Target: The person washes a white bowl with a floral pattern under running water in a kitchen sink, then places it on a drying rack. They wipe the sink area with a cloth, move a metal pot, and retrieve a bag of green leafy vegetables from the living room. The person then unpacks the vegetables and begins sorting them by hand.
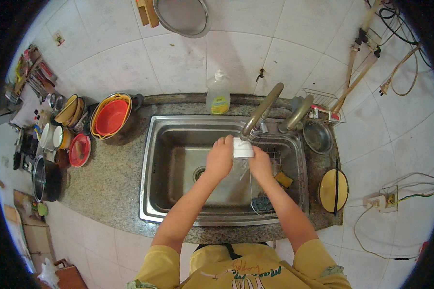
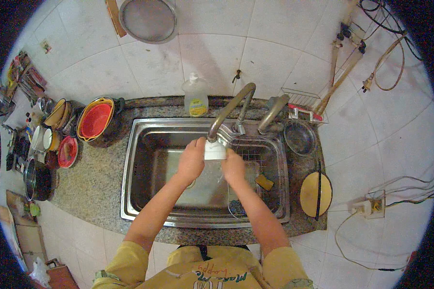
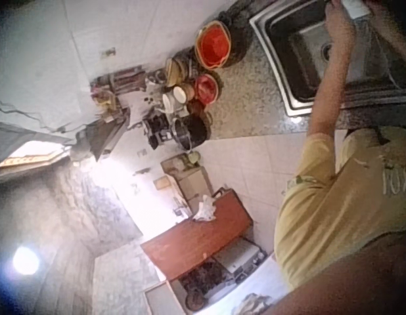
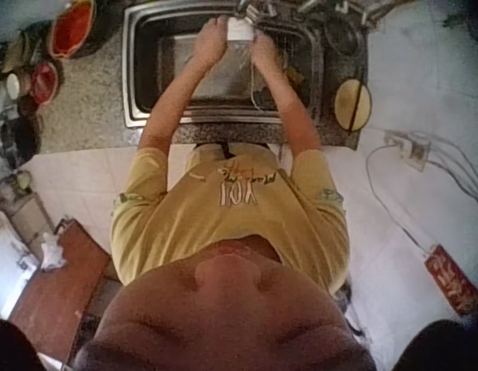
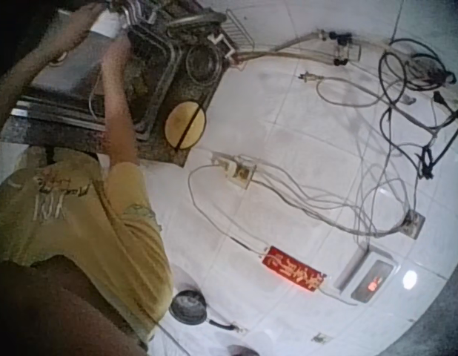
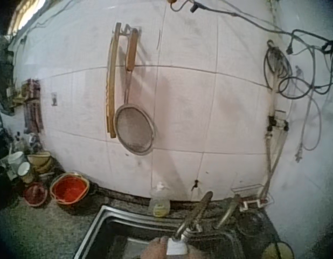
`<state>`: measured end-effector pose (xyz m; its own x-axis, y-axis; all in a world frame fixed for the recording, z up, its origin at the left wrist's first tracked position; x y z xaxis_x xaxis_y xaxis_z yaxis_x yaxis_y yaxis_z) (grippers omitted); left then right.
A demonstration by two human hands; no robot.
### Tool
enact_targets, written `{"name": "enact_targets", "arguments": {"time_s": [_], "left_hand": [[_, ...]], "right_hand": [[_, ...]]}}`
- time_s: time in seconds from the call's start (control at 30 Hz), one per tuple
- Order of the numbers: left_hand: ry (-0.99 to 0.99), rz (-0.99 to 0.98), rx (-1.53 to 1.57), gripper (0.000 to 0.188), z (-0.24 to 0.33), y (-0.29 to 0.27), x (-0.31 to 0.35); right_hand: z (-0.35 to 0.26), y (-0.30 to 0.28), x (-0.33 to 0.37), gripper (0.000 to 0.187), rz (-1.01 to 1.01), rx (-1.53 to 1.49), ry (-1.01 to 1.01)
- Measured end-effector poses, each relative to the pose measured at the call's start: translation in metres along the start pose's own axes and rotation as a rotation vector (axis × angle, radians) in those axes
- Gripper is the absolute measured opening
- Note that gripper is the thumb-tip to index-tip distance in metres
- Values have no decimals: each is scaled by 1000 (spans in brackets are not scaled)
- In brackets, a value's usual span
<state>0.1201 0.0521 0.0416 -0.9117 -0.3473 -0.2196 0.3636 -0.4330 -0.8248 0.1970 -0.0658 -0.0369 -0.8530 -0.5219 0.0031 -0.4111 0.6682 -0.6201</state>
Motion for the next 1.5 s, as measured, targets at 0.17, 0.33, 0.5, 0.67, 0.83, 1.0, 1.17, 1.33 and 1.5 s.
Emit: {"name": "enact_targets", "arguments": {"time_s": [0.17, 0.33, 0.5, 0.67, 0.83, 1.0, 1.17, 1.33, 1.5], "left_hand": [[351, 84, -337, 18, 35, 7, -5], [208, -95, -213, 11, 15, 24, -12], [93, -164, -242, 10, 0, 21, -18], [449, -154, -85, 14, 46, 16, -19], [-329, -180, 35, 32, -54, 28, -23], [-750, -356, 1271, 41, -32, 77, 28], [-337, -28, 832, 41, -30, 36, 9], [-10, -16, 139, 37, -12, 11, -4], [198, -29, -143, 18, 16, 7, -14]], "right_hand": [[-62, 5, 14, 27, -38, 237, -25], [-40, 5, 10, 22, -11, 263, 31], [-18, 12, 12, 21, -215, 122, 183], [-21, 8, 10, 22, -19, -15, -72], [-21, -10, 10, 28, -28, -353, 292], [-5, 21, 17, 34, 48, -1231, 590], [15, 41, 17, 33, -103, -1214, 620], [-14, 11, -13, 31, -85, -26, 23], [-84, 4, 0, 22, -11, 279, -221]]}}
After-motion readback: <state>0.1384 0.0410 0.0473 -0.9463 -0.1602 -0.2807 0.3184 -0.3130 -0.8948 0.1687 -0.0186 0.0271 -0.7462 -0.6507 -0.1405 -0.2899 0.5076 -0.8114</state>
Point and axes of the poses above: each hand's wrist, its own x-axis away from the middle knuckle, its own y-axis out of the palm, z = x × y, the point moved 8 cm from there along -x, towards the middle knuckle, and after that the axes turned 1 degree about -y, right-handed, at the moved point
